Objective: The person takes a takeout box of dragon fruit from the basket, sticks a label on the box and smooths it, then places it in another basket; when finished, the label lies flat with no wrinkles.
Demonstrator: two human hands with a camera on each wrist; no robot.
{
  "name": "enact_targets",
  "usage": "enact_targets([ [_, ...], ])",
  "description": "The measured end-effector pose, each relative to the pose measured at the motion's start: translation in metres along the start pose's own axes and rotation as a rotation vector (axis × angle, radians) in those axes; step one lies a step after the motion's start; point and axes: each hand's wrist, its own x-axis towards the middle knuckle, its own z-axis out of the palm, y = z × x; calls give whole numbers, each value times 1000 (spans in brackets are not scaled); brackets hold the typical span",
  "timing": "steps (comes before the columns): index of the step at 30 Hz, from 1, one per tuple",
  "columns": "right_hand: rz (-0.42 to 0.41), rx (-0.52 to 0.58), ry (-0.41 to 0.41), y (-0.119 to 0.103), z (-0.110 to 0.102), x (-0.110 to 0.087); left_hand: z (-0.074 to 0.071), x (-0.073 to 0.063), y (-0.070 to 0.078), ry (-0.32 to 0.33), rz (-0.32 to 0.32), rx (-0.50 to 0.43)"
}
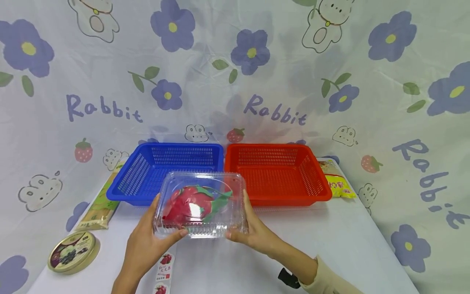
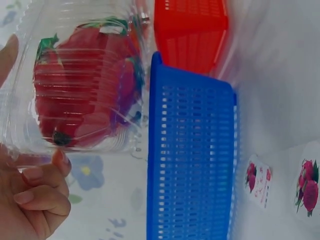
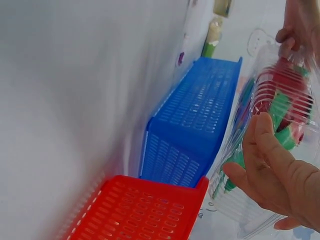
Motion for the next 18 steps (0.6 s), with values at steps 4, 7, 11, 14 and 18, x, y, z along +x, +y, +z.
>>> enact_targets([
  [4, 11, 15, 6, 1, 2, -5, 1, -6, 1, -2, -16, 13],
  [7, 29, -9, 19, 2, 3, -10, 2, -9, 2, -14, -33, 22],
  [11, 39, -41, 27, 5, 3, -16, 4, -14, 2, -19, -48, 22],
  [14, 41, -56, 30, 6, 4, -19, 6, -17, 2, -15, -53, 24],
  [18, 44, -60, 33, 7, 5, -22, 8, -21, 3, -17, -61, 27],
])
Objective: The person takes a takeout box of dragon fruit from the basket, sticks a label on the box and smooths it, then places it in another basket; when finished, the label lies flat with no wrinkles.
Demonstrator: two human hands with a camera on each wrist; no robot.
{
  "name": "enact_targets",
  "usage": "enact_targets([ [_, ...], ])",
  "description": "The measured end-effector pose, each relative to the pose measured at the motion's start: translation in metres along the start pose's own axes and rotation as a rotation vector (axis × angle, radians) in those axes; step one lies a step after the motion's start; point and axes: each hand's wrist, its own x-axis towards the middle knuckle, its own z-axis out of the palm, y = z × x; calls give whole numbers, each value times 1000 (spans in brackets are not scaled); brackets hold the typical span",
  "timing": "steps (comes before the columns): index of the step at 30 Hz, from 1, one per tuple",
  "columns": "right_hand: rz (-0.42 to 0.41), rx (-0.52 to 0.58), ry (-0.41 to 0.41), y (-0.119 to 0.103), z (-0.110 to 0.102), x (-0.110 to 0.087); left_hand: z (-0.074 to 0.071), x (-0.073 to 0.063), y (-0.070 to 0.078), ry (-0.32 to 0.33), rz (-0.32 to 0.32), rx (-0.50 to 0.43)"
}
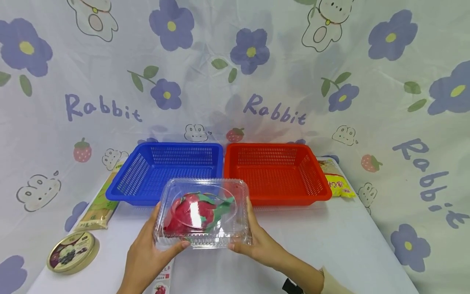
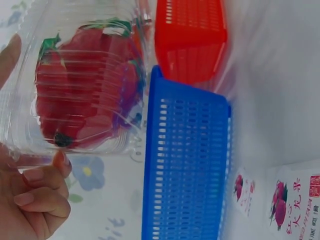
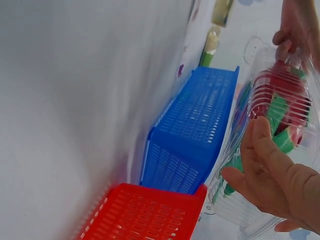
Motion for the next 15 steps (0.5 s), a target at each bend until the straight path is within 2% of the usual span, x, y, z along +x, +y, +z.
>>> enact_targets([
  [6, 2, 22, -9, 2, 2, -5, 2, -4, 2, -14, -18, 15],
  [15, -11, 8, 7, 5, 2, -12, 5, -10, 2, 8, 0, 0],
])
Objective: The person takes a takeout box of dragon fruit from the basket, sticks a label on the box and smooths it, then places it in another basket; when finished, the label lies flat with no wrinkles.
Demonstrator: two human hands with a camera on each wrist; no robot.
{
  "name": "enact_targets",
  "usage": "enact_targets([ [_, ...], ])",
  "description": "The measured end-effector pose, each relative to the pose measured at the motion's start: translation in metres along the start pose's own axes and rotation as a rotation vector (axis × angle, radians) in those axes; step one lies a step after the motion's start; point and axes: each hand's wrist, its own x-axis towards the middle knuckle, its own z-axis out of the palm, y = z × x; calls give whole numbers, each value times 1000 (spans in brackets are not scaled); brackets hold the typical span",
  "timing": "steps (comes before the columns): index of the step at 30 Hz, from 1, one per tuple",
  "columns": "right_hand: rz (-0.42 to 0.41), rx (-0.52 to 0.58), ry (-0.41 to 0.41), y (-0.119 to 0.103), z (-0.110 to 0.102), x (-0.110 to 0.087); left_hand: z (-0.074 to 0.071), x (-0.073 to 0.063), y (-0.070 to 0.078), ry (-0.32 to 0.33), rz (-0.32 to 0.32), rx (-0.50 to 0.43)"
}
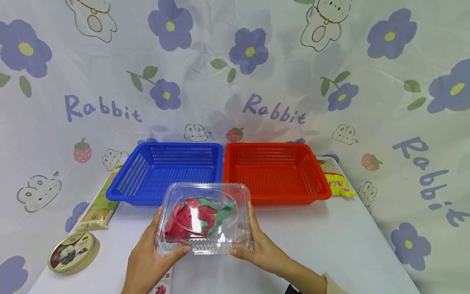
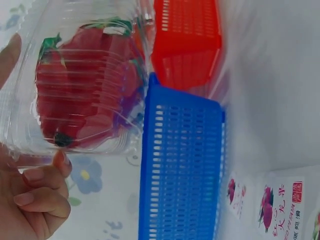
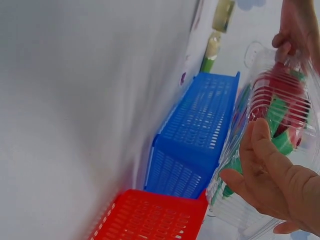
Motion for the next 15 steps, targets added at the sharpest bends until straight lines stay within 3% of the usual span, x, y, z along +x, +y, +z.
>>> enact_targets([
  [15, 22, 18, 19, 9, 1, -13, 13, -8, -5, -15, 34, -1],
])
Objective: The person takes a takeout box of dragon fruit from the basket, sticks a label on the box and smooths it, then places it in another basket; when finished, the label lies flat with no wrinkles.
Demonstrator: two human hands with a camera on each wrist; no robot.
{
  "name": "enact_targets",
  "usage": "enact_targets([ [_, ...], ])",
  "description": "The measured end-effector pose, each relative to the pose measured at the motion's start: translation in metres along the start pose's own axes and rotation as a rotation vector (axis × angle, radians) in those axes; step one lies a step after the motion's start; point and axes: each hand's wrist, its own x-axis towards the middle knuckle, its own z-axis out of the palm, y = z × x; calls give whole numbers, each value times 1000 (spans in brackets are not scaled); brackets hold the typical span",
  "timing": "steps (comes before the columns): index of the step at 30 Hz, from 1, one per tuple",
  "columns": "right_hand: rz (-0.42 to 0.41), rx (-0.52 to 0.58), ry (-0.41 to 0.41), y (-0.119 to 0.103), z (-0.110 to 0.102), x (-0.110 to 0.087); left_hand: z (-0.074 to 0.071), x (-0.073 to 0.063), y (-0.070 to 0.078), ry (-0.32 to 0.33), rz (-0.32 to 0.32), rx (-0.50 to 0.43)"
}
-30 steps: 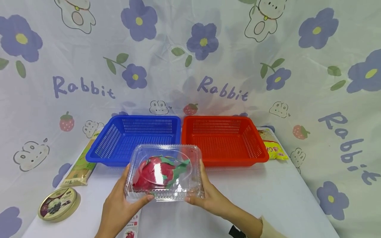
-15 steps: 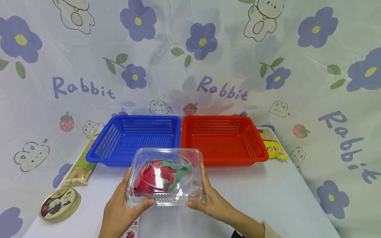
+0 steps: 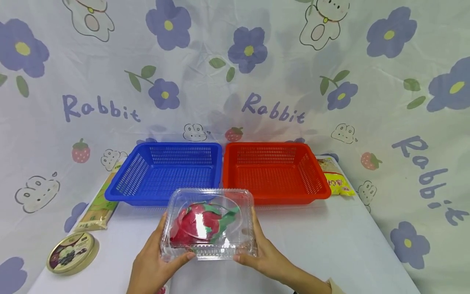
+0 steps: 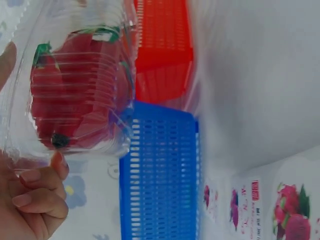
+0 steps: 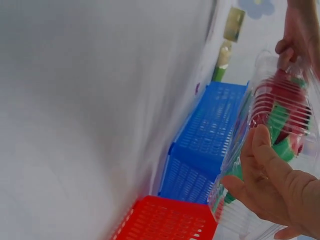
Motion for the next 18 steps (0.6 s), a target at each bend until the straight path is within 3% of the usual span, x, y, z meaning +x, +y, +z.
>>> enact_targets([
  [7, 35, 12, -4, 12, 0, -6, 9, -2, -2, -20, -13, 9],
  [12, 17, -2, 14, 21, -1, -7, 18, -3, -4, -16, 2, 2],
  [18, 1, -24, 11, 30, -6, -10, 22, -2, -4, -118, -29, 57],
])
